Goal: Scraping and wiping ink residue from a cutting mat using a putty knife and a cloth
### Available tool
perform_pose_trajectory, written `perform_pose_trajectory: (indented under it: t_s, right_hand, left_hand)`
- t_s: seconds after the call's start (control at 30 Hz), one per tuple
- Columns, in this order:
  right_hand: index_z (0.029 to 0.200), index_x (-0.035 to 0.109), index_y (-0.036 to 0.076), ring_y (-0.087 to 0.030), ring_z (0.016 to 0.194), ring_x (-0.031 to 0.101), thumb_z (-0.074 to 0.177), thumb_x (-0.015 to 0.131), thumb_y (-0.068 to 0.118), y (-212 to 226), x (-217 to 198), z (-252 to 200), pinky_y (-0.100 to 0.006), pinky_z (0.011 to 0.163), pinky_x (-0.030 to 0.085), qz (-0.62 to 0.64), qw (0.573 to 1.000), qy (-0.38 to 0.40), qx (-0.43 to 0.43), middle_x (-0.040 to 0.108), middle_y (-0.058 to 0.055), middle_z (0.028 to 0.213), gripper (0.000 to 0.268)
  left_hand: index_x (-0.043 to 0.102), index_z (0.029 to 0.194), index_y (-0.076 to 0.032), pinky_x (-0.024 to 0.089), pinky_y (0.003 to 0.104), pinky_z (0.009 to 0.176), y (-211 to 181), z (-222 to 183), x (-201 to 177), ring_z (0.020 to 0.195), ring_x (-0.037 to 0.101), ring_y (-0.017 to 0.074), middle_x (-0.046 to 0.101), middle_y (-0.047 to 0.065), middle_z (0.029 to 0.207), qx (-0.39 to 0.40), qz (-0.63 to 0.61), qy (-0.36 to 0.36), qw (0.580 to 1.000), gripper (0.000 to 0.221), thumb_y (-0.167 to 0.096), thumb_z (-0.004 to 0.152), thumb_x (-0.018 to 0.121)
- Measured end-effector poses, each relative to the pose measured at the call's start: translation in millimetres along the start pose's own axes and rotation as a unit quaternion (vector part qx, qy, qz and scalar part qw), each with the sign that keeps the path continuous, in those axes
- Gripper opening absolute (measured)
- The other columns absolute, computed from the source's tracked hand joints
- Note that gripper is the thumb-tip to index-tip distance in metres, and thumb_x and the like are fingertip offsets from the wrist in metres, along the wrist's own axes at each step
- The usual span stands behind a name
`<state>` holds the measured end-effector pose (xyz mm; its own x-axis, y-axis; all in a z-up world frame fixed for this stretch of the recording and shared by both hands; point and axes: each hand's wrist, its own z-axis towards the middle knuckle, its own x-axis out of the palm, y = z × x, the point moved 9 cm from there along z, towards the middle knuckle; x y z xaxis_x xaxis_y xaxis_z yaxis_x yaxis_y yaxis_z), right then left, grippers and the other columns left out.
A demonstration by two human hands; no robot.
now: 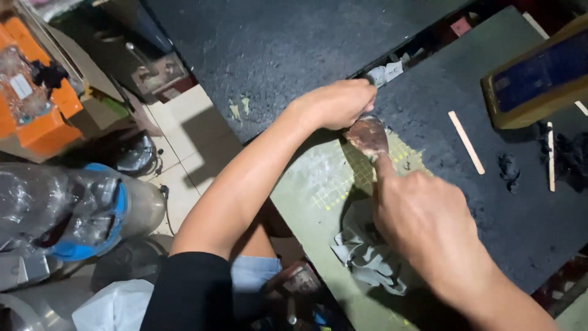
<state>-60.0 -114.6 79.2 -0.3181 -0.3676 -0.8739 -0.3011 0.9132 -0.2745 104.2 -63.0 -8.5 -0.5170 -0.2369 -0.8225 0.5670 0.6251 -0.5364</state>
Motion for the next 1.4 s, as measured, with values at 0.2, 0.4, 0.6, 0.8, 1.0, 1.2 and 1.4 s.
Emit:
perform_pose_trajectory:
  t_s: [0.2, 0.4, 0.6, 0.8, 1.0, 1.2, 1.4]
  right_hand:
    - [0.118, 0.052, 0.015, -0.015, 0.037, 0.064, 0.117, 0.027, 0.028, -7, -20, 6, -0.029, 0.033, 0.048, -0.036, 0.997, 0.062, 0.041, 0.064, 0.002, 0.051, 0.029]
    - [0.123, 0.052, 0.020, -0.026, 0.042, 0.057, 0.110, 0.035, 0.030, -9, -20, 8, -0.041, 0.039, 0.043, -0.019, 0.999, 0.000, 0.042, 0.059, -0.003, 0.052, 0.024]
    - [0.116, 0.056, 0.021, -0.034, 0.050, 0.069, 0.109, 0.038, 0.032, -8, -23, 7, -0.044, 0.042, 0.046, -0.025, 0.997, 0.017, 0.066, 0.070, -0.009, 0.059, 0.023]
    - [0.103, 0.061, 0.017, -0.030, 0.050, 0.067, 0.110, 0.035, 0.028, -10, -24, 13, -0.041, 0.044, 0.049, -0.012, 0.997, 0.030, 0.072, 0.067, -0.007, 0.058, 0.029]
    - [0.113, 0.060, 0.019, -0.032, 0.053, 0.072, 0.110, 0.036, 0.028, -10, -25, 13, -0.042, 0.046, 0.055, -0.020, 0.997, 0.017, 0.077, 0.069, -0.009, 0.061, 0.026]
    - [0.109, 0.061, 0.017, -0.034, 0.053, 0.071, 0.111, 0.037, 0.027, -11, -21, 14, -0.045, 0.047, 0.055, -0.004, 0.997, -0.010, 0.071, 0.069, -0.010, 0.061, 0.027]
    - [0.122, 0.058, 0.021, -0.018, 0.041, 0.060, 0.114, 0.035, 0.029, -14, -10, 12, -0.032, 0.038, 0.054, 0.003, 0.998, -0.008, 0.060, 0.058, 0.001, 0.054, 0.025]
  left_hand:
    - [0.059, 0.098, -0.006, 0.048, 0.032, 0.067, 6, 8, 3, 0.078, 0.052, 0.0173, 0.057, 0.005, 0.096, -0.001, -0.003, -0.001, 1.000, 0.013, 0.005, 0.097, 0.053]
    - [0.059, 0.097, -0.004, 0.047, 0.035, 0.068, 4, 11, 8, 0.077, 0.050, 0.0193, 0.056, 0.007, 0.096, 0.024, -0.008, -0.002, 1.000, 0.008, 0.002, 0.100, 0.054]
    - [0.061, 0.099, -0.004, 0.049, 0.035, 0.067, 11, 14, 4, 0.081, 0.053, 0.0208, 0.059, 0.009, 0.099, 0.024, -0.007, -0.009, 1.000, 0.008, 0.001, 0.097, 0.055]
    - [0.058, 0.096, -0.006, 0.046, 0.034, 0.068, 6, 6, 2, 0.080, 0.051, 0.0195, 0.056, 0.008, 0.099, 0.003, -0.013, -0.004, 1.000, 0.014, 0.007, 0.095, 0.053]
    - [0.060, 0.101, -0.004, 0.049, 0.037, 0.071, 8, 15, 6, 0.086, 0.058, 0.0248, 0.059, 0.013, 0.106, 0.019, 0.006, -0.015, 1.000, 0.014, 0.006, 0.092, 0.055]
    - [0.060, 0.100, -0.004, 0.046, 0.038, 0.068, 2, 17, 8, 0.081, 0.054, 0.0230, 0.057, 0.010, 0.099, 0.015, 0.037, -0.017, 0.999, 0.006, 0.001, 0.097, 0.059]
    - [0.065, 0.092, -0.001, 0.051, 0.041, 0.067, 6, 19, 5, 0.080, 0.063, 0.0275, 0.065, 0.014, 0.093, 0.041, 0.037, -0.065, 0.996, 0.006, 0.003, 0.094, 0.061]
